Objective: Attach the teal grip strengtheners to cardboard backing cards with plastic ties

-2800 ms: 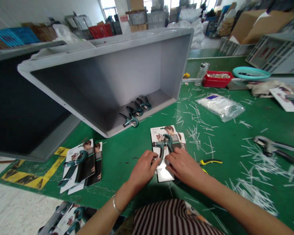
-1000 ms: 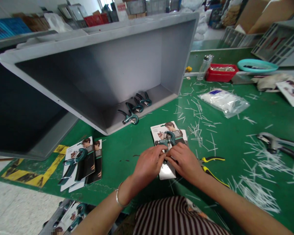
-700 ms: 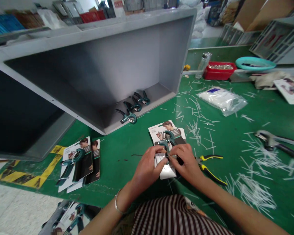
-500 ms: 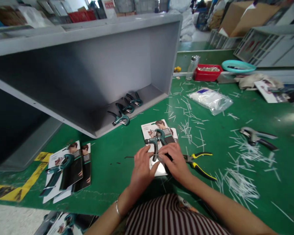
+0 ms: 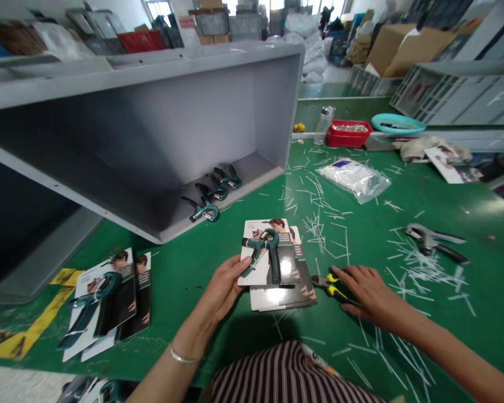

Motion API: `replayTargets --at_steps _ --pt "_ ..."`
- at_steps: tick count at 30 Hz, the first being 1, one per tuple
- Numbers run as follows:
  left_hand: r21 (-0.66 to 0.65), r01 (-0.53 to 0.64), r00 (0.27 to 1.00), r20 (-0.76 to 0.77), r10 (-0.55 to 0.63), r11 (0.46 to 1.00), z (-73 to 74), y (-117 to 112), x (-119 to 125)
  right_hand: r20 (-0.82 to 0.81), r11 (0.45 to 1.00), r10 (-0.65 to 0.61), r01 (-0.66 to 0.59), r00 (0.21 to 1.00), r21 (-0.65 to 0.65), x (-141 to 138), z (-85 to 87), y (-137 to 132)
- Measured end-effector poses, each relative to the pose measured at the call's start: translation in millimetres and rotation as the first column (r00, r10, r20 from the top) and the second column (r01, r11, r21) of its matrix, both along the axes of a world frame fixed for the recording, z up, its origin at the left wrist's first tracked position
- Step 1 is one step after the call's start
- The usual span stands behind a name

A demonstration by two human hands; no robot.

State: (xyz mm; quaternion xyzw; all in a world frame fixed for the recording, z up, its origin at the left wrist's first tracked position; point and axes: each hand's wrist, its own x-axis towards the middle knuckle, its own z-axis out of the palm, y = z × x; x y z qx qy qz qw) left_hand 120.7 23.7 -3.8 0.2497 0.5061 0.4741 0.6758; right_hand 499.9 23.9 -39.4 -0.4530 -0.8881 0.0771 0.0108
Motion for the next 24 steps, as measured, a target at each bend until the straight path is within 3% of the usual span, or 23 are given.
replayTargets --at_steps 2,6,8,10,12,14,18,24 --pt "0.018 0.034 0.999 0.039 -0.034 0.999 -3.6 6.5 6.7 -0.051 0.993 -0.019 0.013 0.998 -0.117 5.0 5.1 1.5" --pt "0.123 -0.015 0.998 -0.06 0.023 0.992 -8.7 9.6 16.5 -0.192 0.92 -0.279 0.204 0.941 -0.335 -5.7 23.9 7.3" --pt "0.17 0.003 0.994 -0.104 0.014 0.985 -8.1 8.9 20.3 -0.234 0.952 -0.248 0.191 0.94 -0.241 -22.8 33.9 13.7" --pt "0.215 0.026 0.992 -0.124 0.001 0.976 -6.3 9.0 24.1 -0.197 0.996 -0.091 0.087 0.976 -0.027 -46.4 44.6 22.4" --pt "0.234 0.032 0.99 -0.142 0.001 0.972 -4.3 10.3 27.4 -0.096 0.989 0.05 -0.036 0.994 0.143 -71.0 55.9 31.9" --pt "0.233 0.033 0.987 -0.164 0.005 0.972 -3.2 11.8 29.1 -0.021 0.967 0.117 -0.109 0.993 0.232 -90.8 65.5 39.9" --pt "0.254 0.053 0.979 -0.204 0.0 0.966 -5.0 12.7 28.4 0.048 0.941 0.124 -0.133 0.991 0.311 -109.8 73.4 48.2" --pt "0.239 0.051 0.986 -0.164 -0.011 0.97 -7.2 12.2 27.4 0.104 0.938 0.146 -0.171 0.984 0.301 -112.9 73.5 52.2"
